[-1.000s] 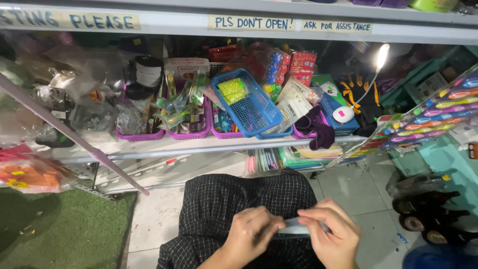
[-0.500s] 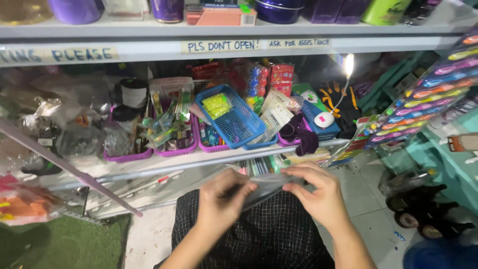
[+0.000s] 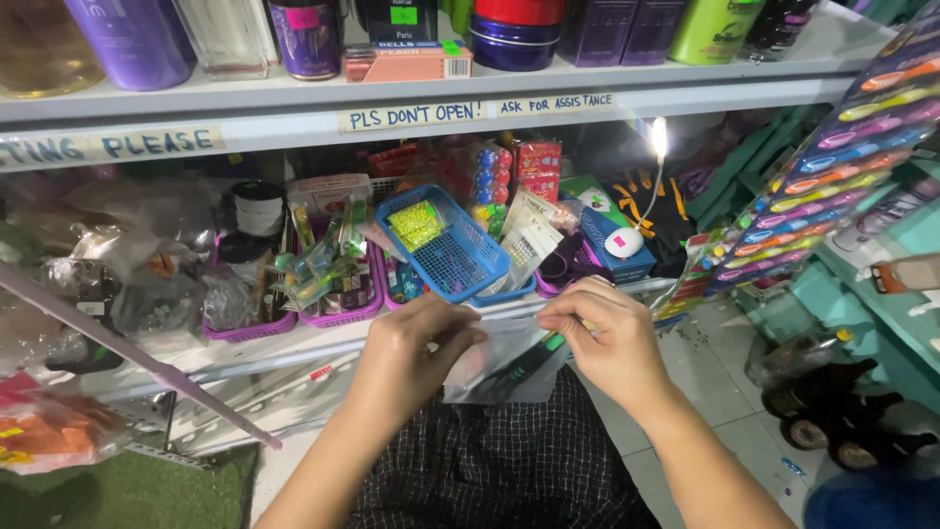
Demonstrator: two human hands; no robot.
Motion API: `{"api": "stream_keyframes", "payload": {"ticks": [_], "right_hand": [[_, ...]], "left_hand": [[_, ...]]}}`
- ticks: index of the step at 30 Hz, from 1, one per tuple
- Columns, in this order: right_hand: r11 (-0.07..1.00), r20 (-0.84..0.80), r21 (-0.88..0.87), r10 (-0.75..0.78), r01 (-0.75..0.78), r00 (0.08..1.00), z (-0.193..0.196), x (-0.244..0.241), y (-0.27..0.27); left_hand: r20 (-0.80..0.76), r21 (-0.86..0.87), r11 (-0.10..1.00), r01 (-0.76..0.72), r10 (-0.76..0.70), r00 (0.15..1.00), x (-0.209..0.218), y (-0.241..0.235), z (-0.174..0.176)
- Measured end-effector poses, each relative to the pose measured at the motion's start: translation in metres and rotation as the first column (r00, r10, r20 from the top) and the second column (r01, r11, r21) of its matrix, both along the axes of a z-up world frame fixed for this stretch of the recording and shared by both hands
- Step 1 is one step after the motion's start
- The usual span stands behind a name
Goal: Organizing hairbrushes by bagging them and placing them into baskets on a store shelf
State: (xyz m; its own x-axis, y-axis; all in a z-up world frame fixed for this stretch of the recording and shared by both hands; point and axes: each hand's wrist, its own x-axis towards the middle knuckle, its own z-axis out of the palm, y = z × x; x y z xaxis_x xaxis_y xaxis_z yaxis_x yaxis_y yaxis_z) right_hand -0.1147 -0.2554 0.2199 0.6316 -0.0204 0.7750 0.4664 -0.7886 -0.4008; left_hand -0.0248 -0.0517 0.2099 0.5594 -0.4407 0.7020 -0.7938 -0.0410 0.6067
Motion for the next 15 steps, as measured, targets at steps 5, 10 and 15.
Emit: {"api": "stream_keyframes", "payload": {"ticks": [5,10,15], "right_hand": [[0.998,0.008,-0.055,-0.043,0.043,0.999,-0.002,0.002,-0.003],[0.995,0.035,-0.075,-0.069,0.071,0.997,-0.004,0.006,-0.007],[0.990,0.053,-0.101,-0.094,0.099,0.994,-0.012,0.014,-0.012]], "left_hand": [[-0.014,0.118,0.990,-0.078,0.080,0.997,0.006,-0.003,0.001],[-0.001,0.199,0.977,-0.075,0.077,0.997,0.008,-0.006,0.007],[0.115,0.205,0.967,-0.149,0.127,0.985,0.013,-0.013,0.001]]}}
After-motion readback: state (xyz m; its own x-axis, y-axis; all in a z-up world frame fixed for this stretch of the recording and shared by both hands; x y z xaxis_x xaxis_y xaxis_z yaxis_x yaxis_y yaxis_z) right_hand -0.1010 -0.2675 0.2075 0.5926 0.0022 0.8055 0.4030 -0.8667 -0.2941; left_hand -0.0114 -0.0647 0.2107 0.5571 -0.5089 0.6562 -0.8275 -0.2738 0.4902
